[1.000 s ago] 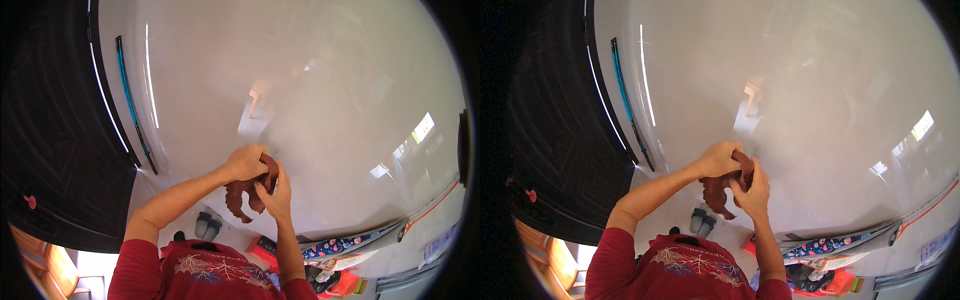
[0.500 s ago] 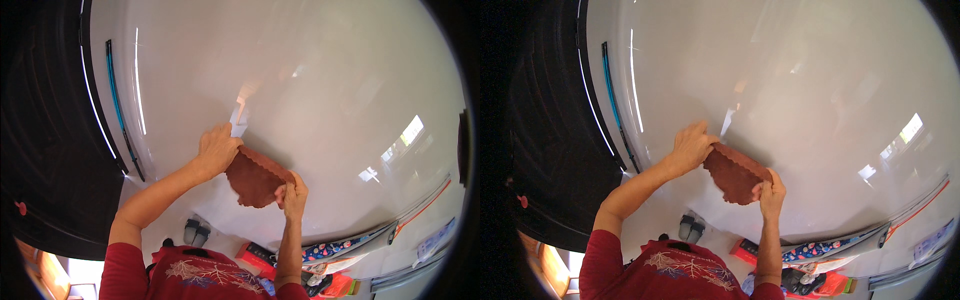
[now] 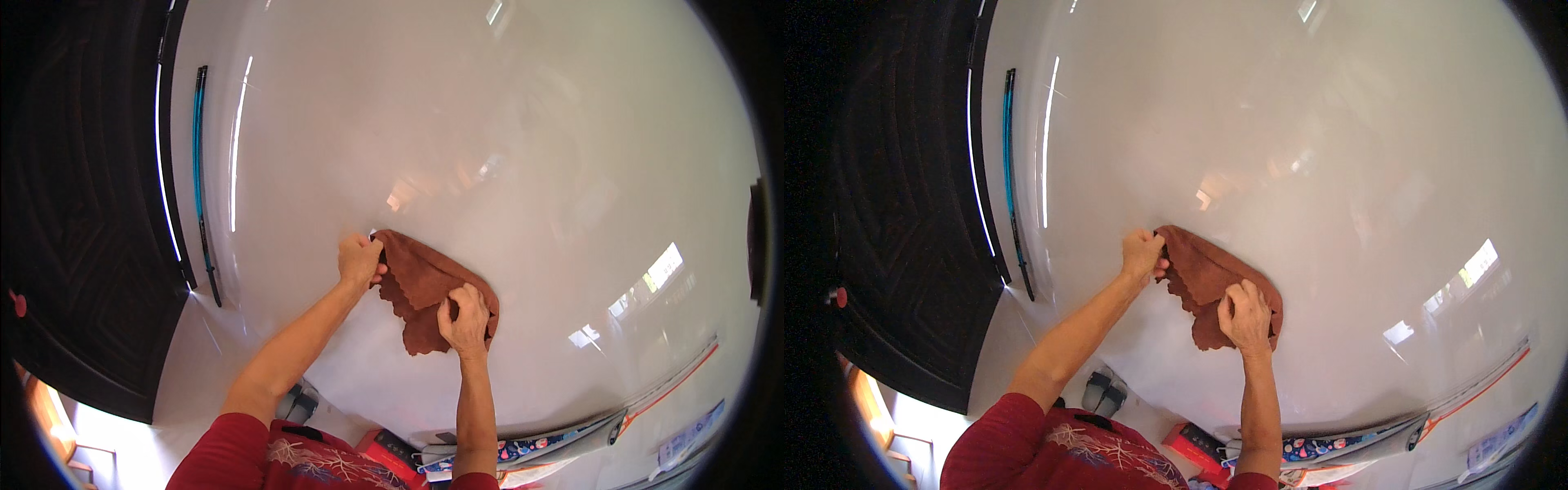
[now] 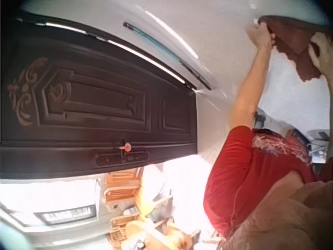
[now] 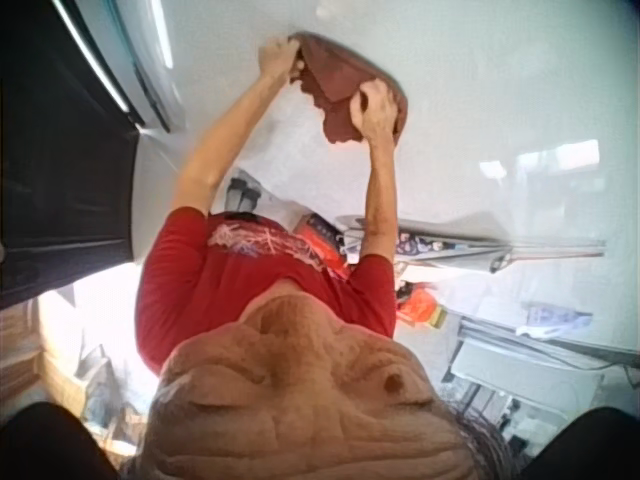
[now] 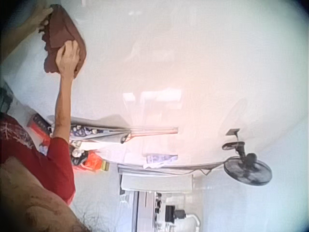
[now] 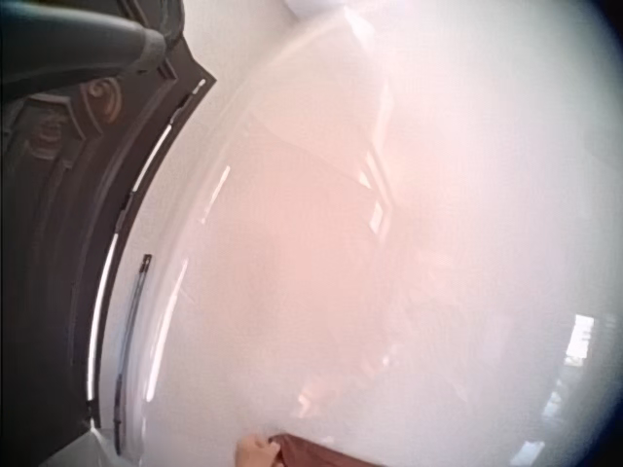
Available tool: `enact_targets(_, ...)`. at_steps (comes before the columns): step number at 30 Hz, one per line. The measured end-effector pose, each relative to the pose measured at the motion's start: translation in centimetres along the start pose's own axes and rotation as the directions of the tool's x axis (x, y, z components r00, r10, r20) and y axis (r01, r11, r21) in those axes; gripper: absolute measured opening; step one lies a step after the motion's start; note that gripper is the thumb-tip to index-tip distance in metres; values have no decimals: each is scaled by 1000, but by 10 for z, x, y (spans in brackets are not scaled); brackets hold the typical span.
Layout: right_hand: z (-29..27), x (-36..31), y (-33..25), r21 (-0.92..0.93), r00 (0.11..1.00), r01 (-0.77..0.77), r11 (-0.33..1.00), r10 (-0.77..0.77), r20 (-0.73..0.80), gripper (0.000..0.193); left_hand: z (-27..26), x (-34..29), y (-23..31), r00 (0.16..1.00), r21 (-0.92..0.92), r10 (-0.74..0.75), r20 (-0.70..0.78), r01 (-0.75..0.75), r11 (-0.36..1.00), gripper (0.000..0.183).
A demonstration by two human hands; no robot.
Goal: The person wipes a white tiled wall with a brown cloth, moving from the upper sections down to the floor level. They then proceed to wipe the surface of a dark brown wooden door, cleaning the panels and the handle area.
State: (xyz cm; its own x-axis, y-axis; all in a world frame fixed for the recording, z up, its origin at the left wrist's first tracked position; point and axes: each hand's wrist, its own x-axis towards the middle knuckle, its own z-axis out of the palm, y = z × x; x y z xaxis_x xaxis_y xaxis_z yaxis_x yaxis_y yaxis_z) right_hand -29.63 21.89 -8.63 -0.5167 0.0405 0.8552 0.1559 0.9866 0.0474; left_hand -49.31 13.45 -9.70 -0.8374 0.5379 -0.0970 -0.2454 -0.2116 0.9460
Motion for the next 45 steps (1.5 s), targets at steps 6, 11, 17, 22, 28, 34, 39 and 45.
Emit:
enact_targets(6,-4,-7,0,-204,984,46,978,-9,177,13,4,-25,-3,967,-259,-100,236,162,952,31)
enact_targets(11,8,-6,13,-365,981,171,915,-121,155,16,9,-15,-59,678,-75,716,165,-715,695,15)
enact_targets(17,-8,14,6,-468,967,154,870,-35,253,22,21,-17,-79,544,170,806,235,-839,517,56)
enact_targets(22,-1,26,1,-733,987,151,663,-67,143,29,49,-13,-59,546,336,811,212,-820,464,74)
enact_targets(28,28,45,6,-735,999,38,677,-15,38,28,42,26,-33,481,537,839,254,-791,291,83)
enact_targets(34,62,99,-42,-719,997,38,694,21,73,30,-10,80,-26,381,606,904,194,-771,194,85)
enact_targets(39,96,150,-62,-723,995,90,685,-36,90,35,-43,137,5,378,646,910,170,-740,187,86)
enact_targets(45,108,192,-81,-724,997,66,687,-75,19,33,-80,165,50,234,682,953,191,-730,43,83)
